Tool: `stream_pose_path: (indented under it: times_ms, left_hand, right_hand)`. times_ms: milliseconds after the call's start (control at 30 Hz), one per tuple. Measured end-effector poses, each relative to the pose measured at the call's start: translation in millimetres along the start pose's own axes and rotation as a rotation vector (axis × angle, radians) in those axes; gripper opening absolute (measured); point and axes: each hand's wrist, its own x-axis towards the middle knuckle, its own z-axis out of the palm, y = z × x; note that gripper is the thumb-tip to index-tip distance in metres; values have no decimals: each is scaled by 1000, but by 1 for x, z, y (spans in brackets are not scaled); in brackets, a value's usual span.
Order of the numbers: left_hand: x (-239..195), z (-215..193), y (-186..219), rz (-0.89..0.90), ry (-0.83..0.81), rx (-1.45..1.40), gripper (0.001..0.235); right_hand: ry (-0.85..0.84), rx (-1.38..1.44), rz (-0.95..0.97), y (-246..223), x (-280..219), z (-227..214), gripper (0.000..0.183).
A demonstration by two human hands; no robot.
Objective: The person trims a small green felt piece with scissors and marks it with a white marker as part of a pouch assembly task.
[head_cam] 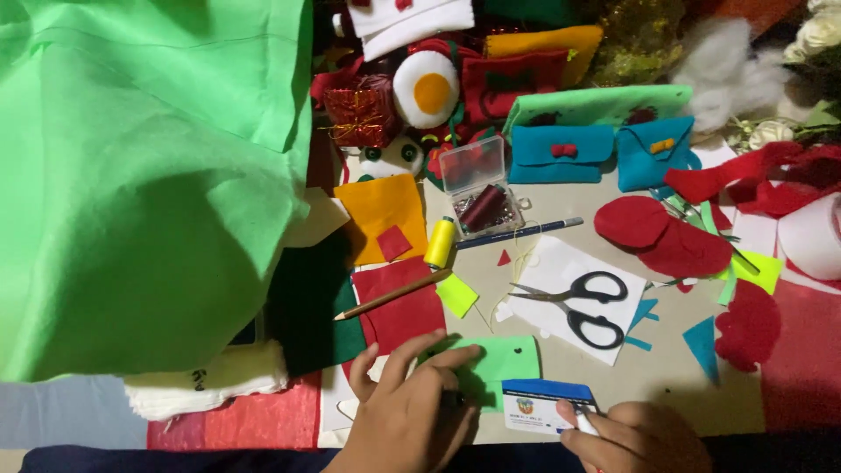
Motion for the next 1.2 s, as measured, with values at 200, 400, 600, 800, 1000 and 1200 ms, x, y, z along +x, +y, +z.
stream_pose_path:
  times_ms: [200, 400, 600, 800, 1000, 1200]
  left_hand:
    - [4, -1, -4, -12, -102, -79, 31]
    - [1, -1, -3, 27, -111, -57, 31]
    - [-2, 0, -4, 59, -113, -35, 31]
    - [-1, 2, -3, 72, -131, -30, 30]
    - [-2, 6, -6, 78, -108, 1, 32]
    - [-2, 3, -4, 69, -115, -8, 28]
  right_hand:
    - [43, -32, 243, -24, 14, 3, 21]
    - [238, -3, 283, -38, 45, -3, 26]
    - [278, 83, 510, -50, 57, -8, 30]
    - [317, 124, 523, -52, 63, -13, 32]
    - [300, 153, 541, -50, 60, -9, 31]
    - [304, 113, 537, -49, 61, -7, 33]
